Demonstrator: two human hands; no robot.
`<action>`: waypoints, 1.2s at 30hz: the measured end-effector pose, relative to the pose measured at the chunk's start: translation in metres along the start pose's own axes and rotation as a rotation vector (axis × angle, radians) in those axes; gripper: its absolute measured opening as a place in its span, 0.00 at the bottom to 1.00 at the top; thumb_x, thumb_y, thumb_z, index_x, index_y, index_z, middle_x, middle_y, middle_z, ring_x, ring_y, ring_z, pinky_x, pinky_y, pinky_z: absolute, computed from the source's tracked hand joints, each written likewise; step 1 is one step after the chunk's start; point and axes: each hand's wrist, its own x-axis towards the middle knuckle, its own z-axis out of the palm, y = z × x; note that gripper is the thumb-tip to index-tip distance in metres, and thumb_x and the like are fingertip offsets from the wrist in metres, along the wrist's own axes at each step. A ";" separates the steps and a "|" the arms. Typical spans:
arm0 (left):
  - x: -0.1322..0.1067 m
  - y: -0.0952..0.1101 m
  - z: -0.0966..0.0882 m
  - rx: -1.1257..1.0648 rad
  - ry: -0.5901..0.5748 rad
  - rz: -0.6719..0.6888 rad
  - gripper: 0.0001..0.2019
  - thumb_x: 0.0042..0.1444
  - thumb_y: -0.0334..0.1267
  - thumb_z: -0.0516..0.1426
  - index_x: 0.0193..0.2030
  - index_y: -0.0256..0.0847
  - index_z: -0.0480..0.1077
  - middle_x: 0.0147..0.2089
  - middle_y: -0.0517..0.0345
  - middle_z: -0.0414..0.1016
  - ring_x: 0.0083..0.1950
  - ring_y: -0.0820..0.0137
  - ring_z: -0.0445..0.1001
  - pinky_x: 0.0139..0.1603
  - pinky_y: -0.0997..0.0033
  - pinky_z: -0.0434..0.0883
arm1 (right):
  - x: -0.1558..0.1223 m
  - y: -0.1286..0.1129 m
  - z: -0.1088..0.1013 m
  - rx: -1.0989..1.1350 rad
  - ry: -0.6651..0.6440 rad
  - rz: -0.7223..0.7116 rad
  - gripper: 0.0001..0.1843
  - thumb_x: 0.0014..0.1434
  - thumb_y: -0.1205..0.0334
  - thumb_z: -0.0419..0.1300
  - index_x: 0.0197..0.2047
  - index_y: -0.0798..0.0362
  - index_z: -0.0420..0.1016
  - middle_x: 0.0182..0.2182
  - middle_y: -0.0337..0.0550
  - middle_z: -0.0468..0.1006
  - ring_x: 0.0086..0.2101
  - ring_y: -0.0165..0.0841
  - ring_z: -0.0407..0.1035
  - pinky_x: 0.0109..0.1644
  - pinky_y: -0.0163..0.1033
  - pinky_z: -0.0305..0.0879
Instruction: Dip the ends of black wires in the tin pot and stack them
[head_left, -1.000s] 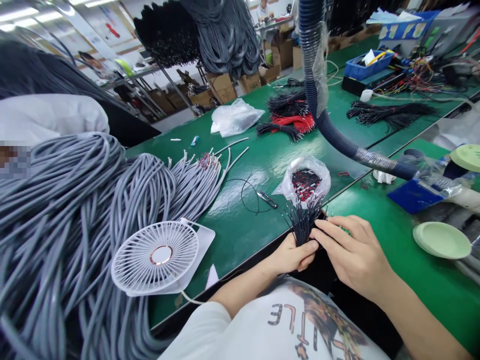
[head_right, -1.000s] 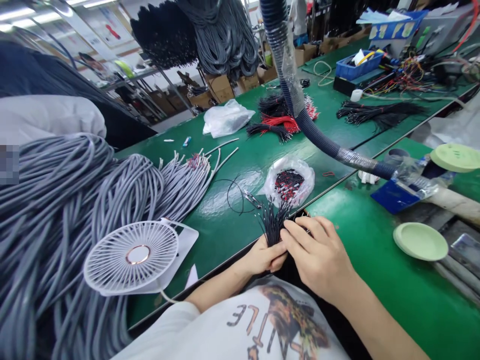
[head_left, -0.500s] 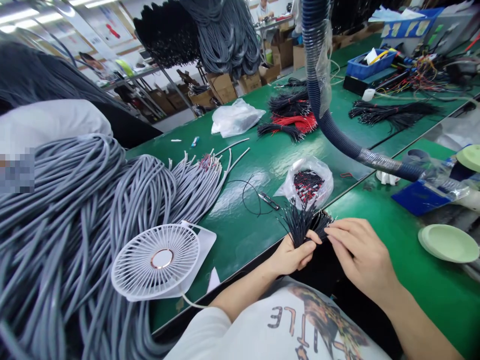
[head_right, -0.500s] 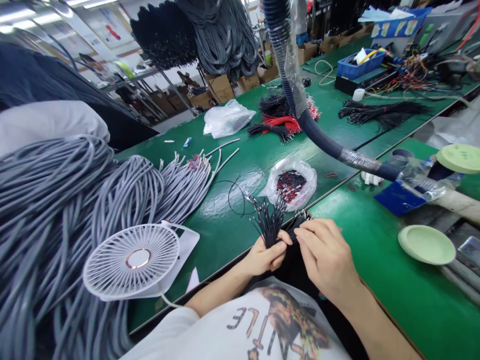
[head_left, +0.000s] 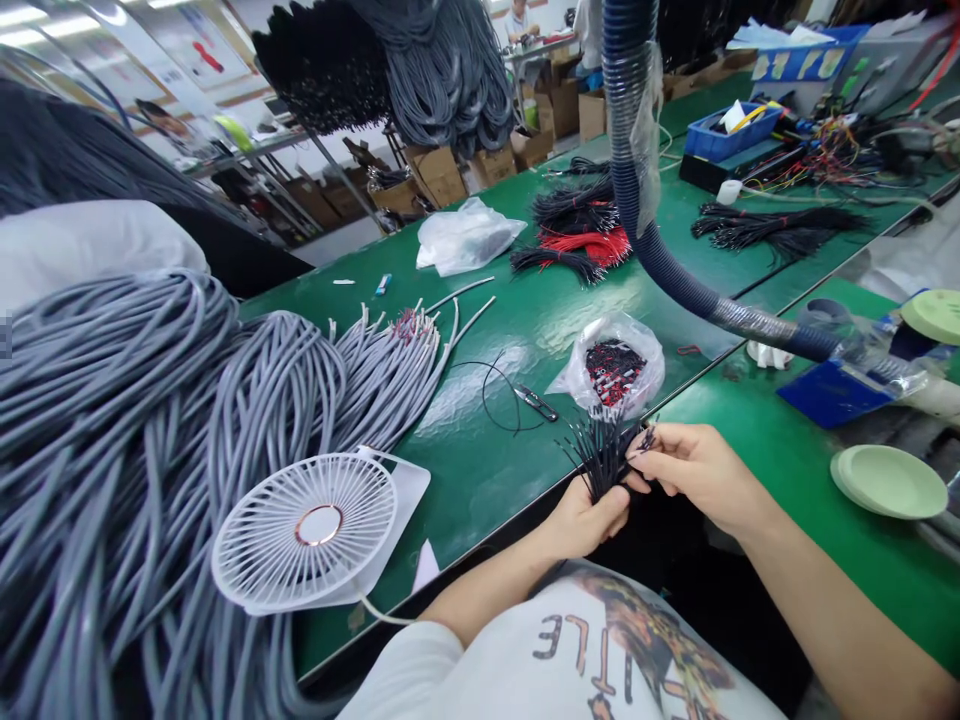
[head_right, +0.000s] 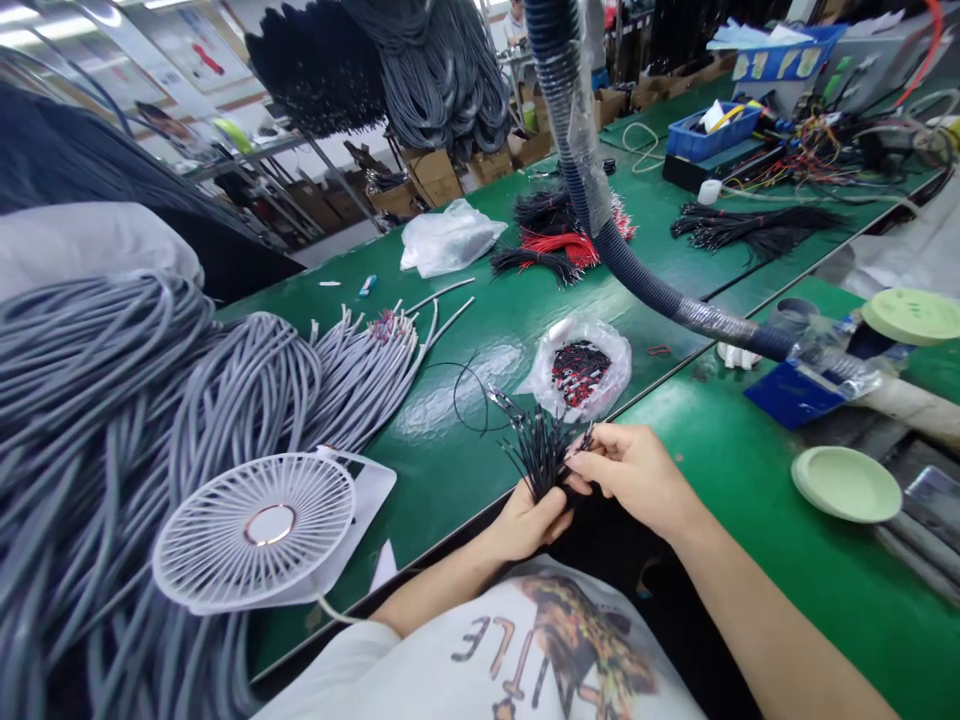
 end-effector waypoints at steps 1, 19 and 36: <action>0.000 0.000 0.000 -0.027 0.037 -0.002 0.26 0.64 0.60 0.54 0.48 0.35 0.72 0.15 0.71 0.56 0.13 0.81 0.52 0.16 0.80 0.51 | 0.000 0.002 0.001 0.024 0.021 0.012 0.19 0.54 0.47 0.65 0.29 0.57 0.76 0.22 0.42 0.76 0.20 0.24 0.61 0.22 0.32 0.56; -0.013 0.020 -0.006 0.122 0.237 -0.129 0.27 0.58 0.61 0.59 0.41 0.33 0.76 0.16 0.70 0.54 0.17 0.80 0.50 0.21 0.76 0.48 | 0.011 -0.011 -0.032 -0.143 -0.369 0.172 0.15 0.59 0.52 0.63 0.38 0.57 0.77 0.29 0.44 0.80 0.26 0.30 0.72 0.30 0.33 0.67; -0.049 0.041 -0.016 -0.090 0.287 -0.121 0.24 0.58 0.60 0.61 0.34 0.35 0.73 0.12 0.73 0.49 0.12 0.82 0.45 0.15 0.78 0.45 | 0.028 -0.056 -0.031 -0.893 -0.557 -0.432 0.23 0.70 0.56 0.47 0.23 0.53 0.63 0.21 0.39 0.68 0.24 0.28 0.61 0.31 0.34 0.56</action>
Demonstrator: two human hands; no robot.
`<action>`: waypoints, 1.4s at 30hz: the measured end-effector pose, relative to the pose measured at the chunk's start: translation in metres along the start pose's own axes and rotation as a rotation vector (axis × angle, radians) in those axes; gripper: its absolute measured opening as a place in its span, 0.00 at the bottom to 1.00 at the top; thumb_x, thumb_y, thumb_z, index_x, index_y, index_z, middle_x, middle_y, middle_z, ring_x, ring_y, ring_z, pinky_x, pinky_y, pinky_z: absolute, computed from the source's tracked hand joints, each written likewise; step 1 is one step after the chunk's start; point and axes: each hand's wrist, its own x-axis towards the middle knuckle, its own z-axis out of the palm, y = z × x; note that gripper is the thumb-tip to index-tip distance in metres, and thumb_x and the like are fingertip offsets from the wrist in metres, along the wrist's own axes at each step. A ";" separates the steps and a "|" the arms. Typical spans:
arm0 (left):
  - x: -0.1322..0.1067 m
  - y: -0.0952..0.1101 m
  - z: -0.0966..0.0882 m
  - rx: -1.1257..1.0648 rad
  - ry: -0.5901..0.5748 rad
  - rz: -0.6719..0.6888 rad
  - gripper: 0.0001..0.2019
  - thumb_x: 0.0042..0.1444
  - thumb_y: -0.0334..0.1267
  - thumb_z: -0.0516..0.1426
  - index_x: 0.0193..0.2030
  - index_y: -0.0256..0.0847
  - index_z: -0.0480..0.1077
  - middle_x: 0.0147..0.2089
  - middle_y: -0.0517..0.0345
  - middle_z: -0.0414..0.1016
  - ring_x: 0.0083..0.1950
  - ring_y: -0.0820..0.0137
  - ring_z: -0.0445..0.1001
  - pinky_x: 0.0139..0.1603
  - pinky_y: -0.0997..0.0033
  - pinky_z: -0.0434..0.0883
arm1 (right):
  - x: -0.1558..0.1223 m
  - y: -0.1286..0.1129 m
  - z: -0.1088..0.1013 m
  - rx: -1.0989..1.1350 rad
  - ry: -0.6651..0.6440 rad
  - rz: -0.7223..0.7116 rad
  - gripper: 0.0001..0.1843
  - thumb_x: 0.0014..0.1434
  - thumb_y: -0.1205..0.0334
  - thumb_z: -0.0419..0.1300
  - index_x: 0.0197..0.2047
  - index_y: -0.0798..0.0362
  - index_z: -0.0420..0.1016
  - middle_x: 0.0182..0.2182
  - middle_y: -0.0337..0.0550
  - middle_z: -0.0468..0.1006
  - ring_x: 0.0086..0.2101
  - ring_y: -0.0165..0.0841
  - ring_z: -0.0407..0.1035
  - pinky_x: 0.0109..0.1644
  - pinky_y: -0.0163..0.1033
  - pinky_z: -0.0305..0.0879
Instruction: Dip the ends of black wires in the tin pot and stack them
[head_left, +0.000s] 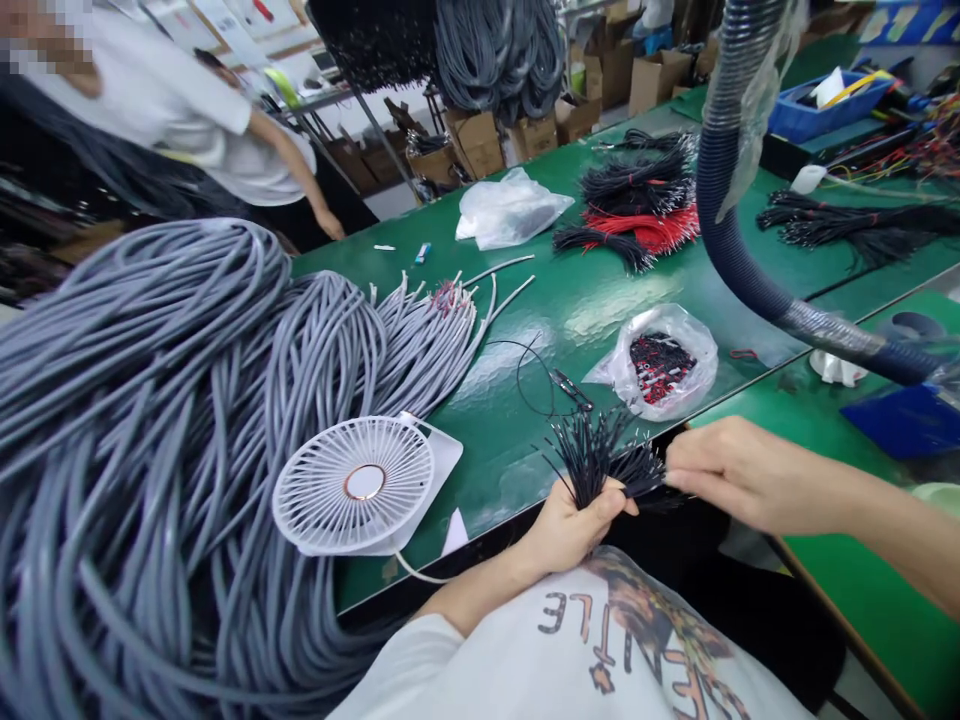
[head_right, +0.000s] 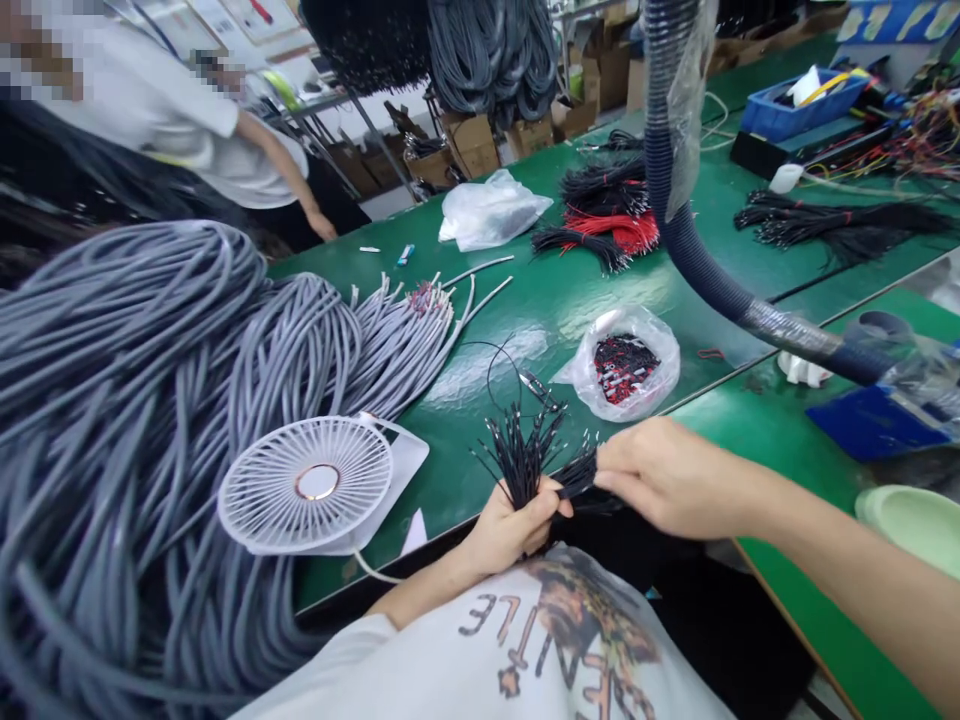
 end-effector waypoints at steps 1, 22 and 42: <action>0.000 0.001 -0.005 -0.044 0.065 -0.002 0.24 0.56 0.61 0.61 0.34 0.36 0.71 0.11 0.74 0.48 0.12 0.82 0.44 0.13 0.79 0.45 | 0.002 0.011 -0.010 -0.035 0.095 0.032 0.25 0.70 0.54 0.48 0.22 0.53 0.63 0.20 0.38 0.66 0.24 0.28 0.60 0.30 0.34 0.56; 0.026 0.012 0.007 0.005 0.228 0.105 0.28 0.54 0.63 0.62 0.40 0.34 0.73 0.13 0.75 0.50 0.12 0.82 0.47 0.14 0.78 0.48 | 0.023 -0.002 0.046 0.387 0.351 0.318 0.18 0.62 0.46 0.60 0.31 0.52 0.80 0.27 0.41 0.77 0.28 0.32 0.67 0.31 0.37 0.61; 0.033 0.006 0.013 0.016 0.208 0.087 0.29 0.54 0.65 0.61 0.39 0.36 0.70 0.12 0.77 0.49 0.12 0.81 0.45 0.14 0.78 0.49 | 0.037 0.026 0.019 -0.431 0.714 -0.131 0.11 0.65 0.67 0.54 0.41 0.55 0.78 0.40 0.51 0.81 0.43 0.40 0.72 0.52 0.47 0.65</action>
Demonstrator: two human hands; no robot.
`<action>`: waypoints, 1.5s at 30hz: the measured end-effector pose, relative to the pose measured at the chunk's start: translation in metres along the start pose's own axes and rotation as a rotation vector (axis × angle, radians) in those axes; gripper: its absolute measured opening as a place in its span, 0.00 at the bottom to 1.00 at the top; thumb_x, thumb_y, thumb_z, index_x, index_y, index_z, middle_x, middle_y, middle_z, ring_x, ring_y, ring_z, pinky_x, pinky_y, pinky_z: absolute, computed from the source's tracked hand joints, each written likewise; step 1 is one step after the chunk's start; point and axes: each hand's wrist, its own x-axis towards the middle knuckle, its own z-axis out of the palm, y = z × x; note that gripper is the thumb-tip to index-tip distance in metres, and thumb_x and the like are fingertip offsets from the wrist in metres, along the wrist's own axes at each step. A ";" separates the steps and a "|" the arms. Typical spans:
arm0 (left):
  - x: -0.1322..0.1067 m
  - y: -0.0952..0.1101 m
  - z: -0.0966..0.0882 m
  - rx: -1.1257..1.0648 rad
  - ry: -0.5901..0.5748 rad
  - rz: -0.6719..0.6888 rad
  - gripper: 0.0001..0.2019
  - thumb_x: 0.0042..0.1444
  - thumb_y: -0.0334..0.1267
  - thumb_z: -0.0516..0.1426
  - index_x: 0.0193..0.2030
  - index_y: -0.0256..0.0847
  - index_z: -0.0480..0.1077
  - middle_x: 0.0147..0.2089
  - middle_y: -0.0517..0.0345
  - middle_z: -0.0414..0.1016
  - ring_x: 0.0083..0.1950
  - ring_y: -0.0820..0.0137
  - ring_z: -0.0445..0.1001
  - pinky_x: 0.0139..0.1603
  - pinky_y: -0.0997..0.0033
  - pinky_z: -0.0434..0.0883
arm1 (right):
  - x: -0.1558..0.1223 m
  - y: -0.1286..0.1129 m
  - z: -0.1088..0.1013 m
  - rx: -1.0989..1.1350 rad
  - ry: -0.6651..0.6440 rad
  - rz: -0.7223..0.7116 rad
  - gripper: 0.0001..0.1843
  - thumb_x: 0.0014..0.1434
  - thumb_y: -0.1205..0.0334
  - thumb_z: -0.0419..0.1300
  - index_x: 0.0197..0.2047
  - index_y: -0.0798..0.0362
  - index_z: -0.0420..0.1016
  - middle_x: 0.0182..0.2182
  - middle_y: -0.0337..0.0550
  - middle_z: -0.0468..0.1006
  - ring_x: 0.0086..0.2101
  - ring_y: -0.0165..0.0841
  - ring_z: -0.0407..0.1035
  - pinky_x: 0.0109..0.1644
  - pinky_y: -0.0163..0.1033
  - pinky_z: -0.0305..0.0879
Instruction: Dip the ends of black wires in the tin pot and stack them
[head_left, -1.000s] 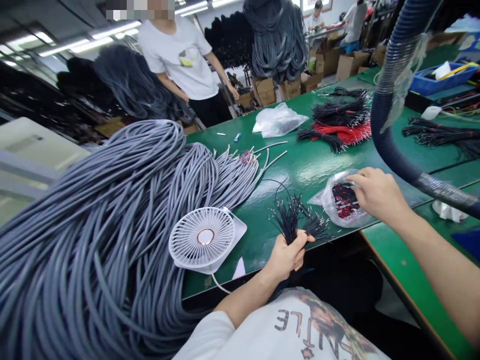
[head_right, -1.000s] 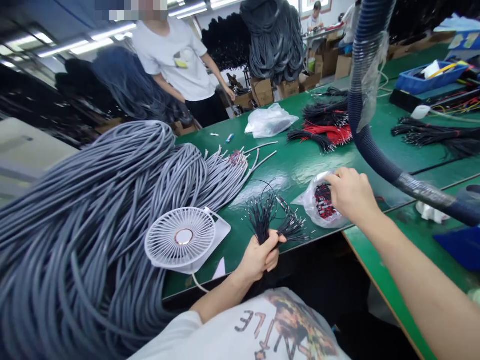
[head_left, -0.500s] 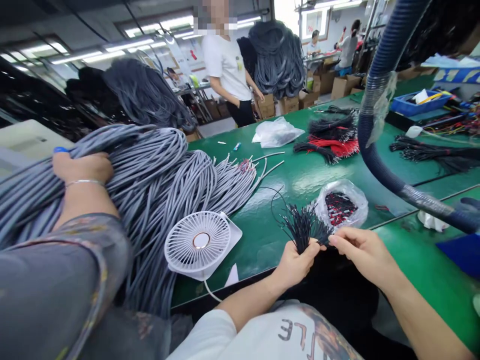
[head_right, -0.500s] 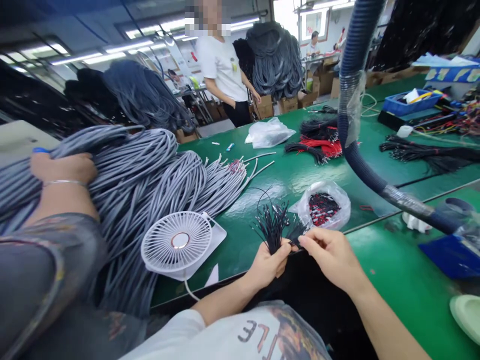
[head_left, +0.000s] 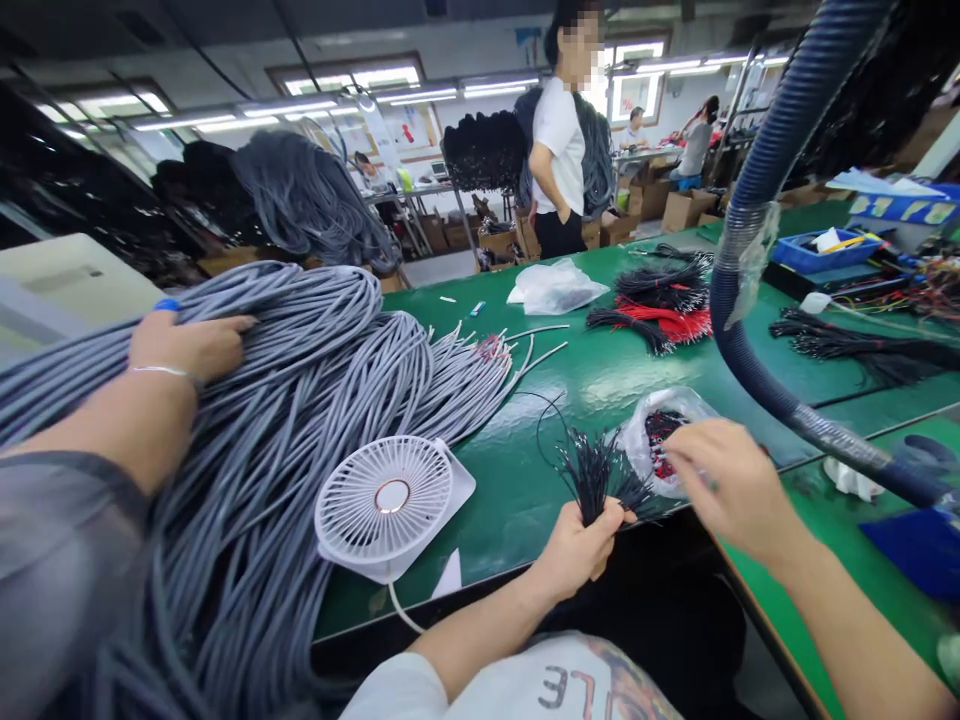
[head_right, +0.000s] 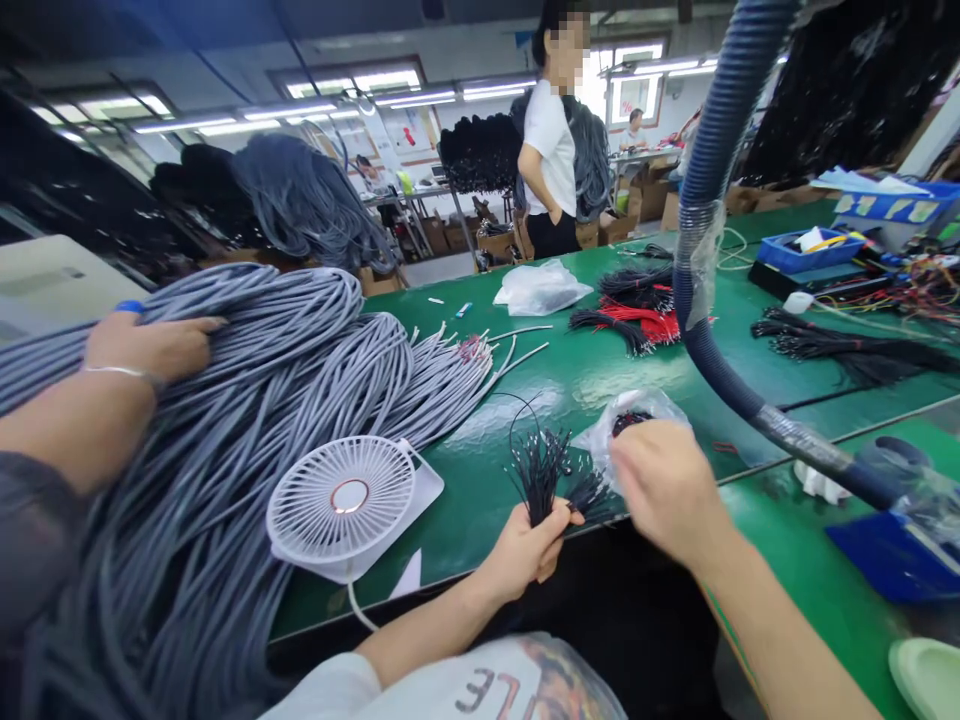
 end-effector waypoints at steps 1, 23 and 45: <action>0.001 0.000 0.001 0.019 -0.017 0.000 0.28 0.54 0.65 0.60 0.36 0.37 0.69 0.12 0.76 0.50 0.12 0.81 0.46 0.14 0.77 0.49 | -0.005 -0.016 -0.001 0.051 -0.045 -0.094 0.11 0.65 0.69 0.53 0.41 0.54 0.78 0.41 0.50 0.80 0.43 0.39 0.72 0.53 0.46 0.65; 0.014 -0.028 0.039 0.030 -0.495 -0.049 0.24 0.59 0.59 0.59 0.44 0.37 0.70 0.15 0.73 0.54 0.14 0.80 0.52 0.16 0.79 0.50 | -0.096 -0.065 -0.046 0.049 0.125 0.377 0.04 0.64 0.69 0.60 0.40 0.51 0.75 0.35 0.45 0.79 0.38 0.37 0.71 0.45 0.43 0.68; 0.011 -0.035 0.044 0.379 -0.414 0.222 0.20 0.66 0.54 0.54 0.35 0.36 0.71 0.25 0.62 0.62 0.29 0.74 0.60 0.35 0.72 0.63 | -0.076 -0.048 -0.022 0.568 -0.196 0.996 0.22 0.57 0.44 0.63 0.23 0.53 0.70 0.18 0.35 0.68 0.22 0.27 0.57 0.26 0.34 0.53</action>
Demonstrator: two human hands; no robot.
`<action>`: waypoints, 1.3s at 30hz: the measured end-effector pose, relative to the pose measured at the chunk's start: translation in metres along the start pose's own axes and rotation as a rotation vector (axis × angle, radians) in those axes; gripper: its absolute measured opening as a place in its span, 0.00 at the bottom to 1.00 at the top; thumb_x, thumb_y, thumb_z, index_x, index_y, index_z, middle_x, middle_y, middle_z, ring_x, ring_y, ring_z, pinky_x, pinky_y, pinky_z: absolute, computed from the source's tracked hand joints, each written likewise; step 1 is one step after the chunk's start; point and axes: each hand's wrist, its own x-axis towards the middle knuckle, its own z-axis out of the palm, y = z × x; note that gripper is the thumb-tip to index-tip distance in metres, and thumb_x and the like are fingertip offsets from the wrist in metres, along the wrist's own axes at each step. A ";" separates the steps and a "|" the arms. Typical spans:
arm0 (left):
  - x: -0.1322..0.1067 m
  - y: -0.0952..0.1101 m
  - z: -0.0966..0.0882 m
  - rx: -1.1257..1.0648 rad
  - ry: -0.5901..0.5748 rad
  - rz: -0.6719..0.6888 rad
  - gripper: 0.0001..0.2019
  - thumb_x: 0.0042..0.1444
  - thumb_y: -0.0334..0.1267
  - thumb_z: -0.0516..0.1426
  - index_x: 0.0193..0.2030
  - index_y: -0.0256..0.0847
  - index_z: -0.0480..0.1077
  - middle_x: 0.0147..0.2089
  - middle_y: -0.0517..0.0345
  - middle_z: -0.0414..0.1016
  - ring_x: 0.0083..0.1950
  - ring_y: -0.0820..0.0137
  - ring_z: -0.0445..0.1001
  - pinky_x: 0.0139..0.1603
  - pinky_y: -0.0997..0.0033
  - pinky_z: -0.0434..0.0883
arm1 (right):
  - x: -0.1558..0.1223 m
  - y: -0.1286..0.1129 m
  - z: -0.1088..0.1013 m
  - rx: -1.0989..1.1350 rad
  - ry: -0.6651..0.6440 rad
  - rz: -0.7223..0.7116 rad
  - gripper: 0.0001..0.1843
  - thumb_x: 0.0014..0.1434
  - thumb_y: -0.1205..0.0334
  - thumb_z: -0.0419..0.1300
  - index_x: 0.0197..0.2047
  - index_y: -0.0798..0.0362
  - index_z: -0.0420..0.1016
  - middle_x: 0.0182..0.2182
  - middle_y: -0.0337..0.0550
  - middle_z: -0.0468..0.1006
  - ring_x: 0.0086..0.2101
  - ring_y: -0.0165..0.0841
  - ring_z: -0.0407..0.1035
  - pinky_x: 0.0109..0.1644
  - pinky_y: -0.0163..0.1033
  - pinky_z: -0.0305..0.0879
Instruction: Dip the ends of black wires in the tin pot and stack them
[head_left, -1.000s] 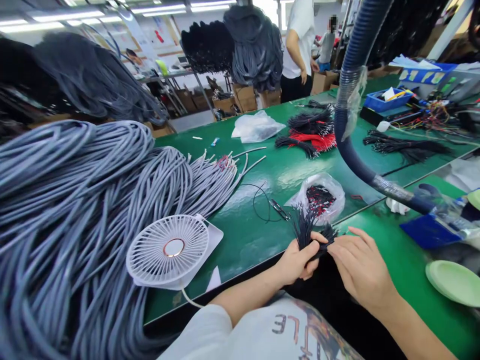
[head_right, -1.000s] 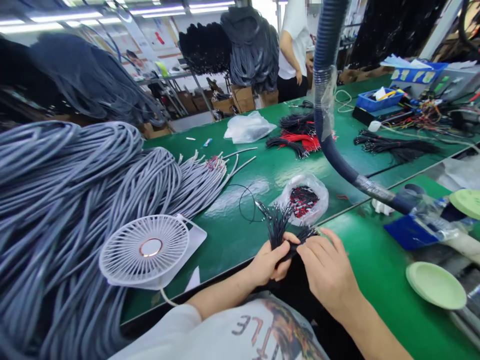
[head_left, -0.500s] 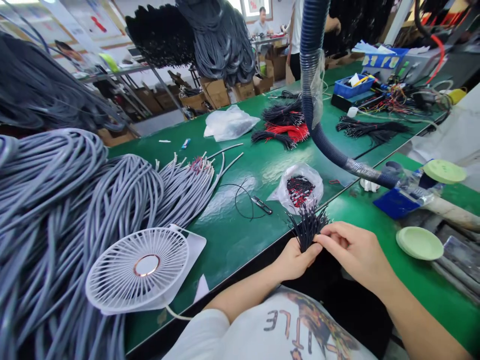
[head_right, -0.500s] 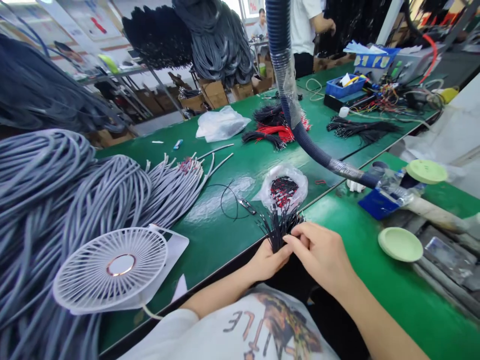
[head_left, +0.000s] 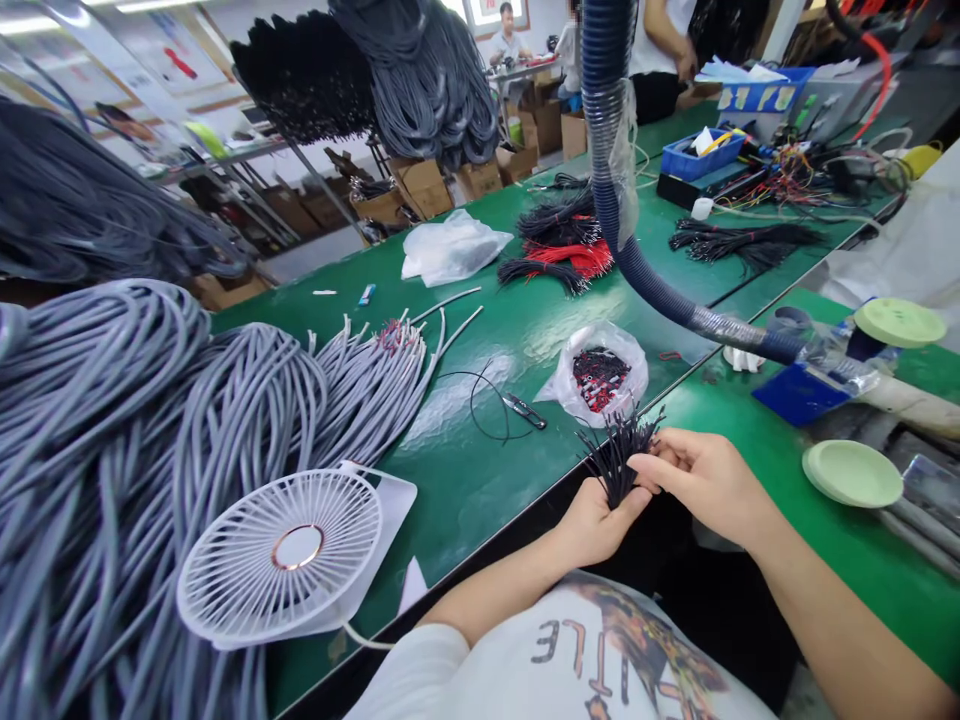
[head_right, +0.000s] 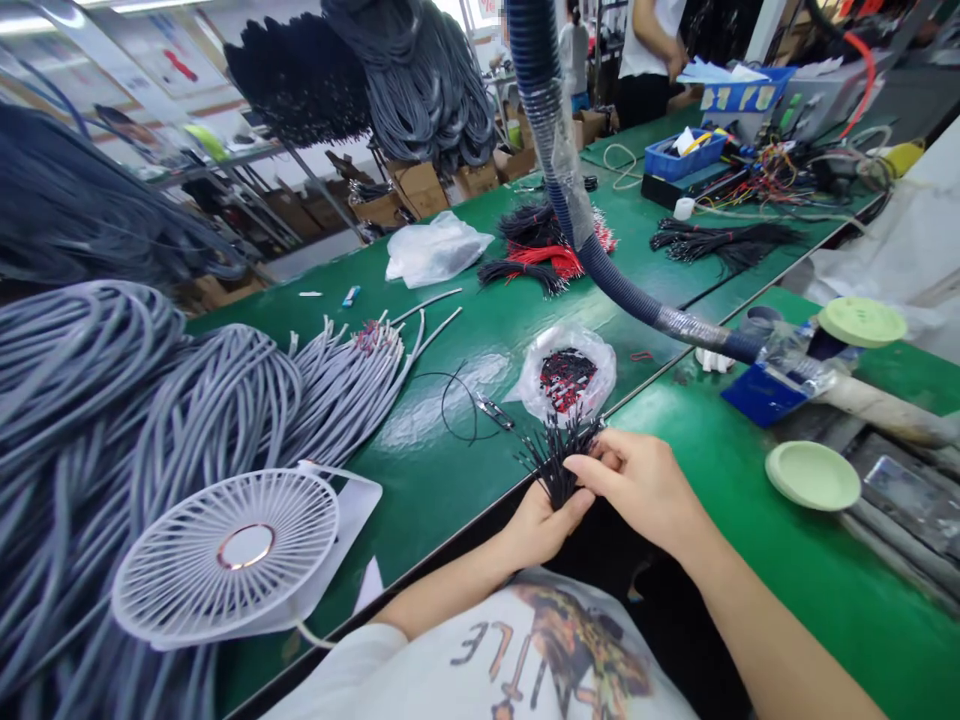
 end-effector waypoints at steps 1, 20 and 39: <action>0.000 0.000 0.001 -0.001 0.000 0.002 0.20 0.65 0.54 0.54 0.38 0.36 0.72 0.27 0.62 0.64 0.30 0.73 0.62 0.36 0.71 0.64 | 0.002 0.001 0.001 0.077 -0.011 0.008 0.22 0.56 0.45 0.63 0.22 0.53 0.69 0.18 0.36 0.69 0.22 0.26 0.58 0.26 0.34 0.54; 0.002 -0.006 0.005 -0.442 0.212 -0.264 0.28 0.57 0.66 0.57 0.34 0.38 0.68 0.11 0.75 0.50 0.10 0.80 0.46 0.12 0.78 0.48 | -0.002 0.033 0.013 0.568 0.040 0.068 0.15 0.54 0.51 0.70 0.37 0.55 0.81 0.21 0.38 0.74 0.21 0.25 0.64 0.25 0.31 0.62; -0.024 0.022 -0.015 -0.012 0.060 -0.080 0.23 0.63 0.55 0.56 0.30 0.35 0.74 0.30 0.53 0.73 0.33 0.68 0.70 0.39 0.68 0.68 | -0.019 -0.008 -0.022 -0.519 -0.441 -0.372 0.20 0.72 0.61 0.46 0.29 0.53 0.70 0.26 0.41 0.75 0.27 0.32 0.67 0.33 0.38 0.56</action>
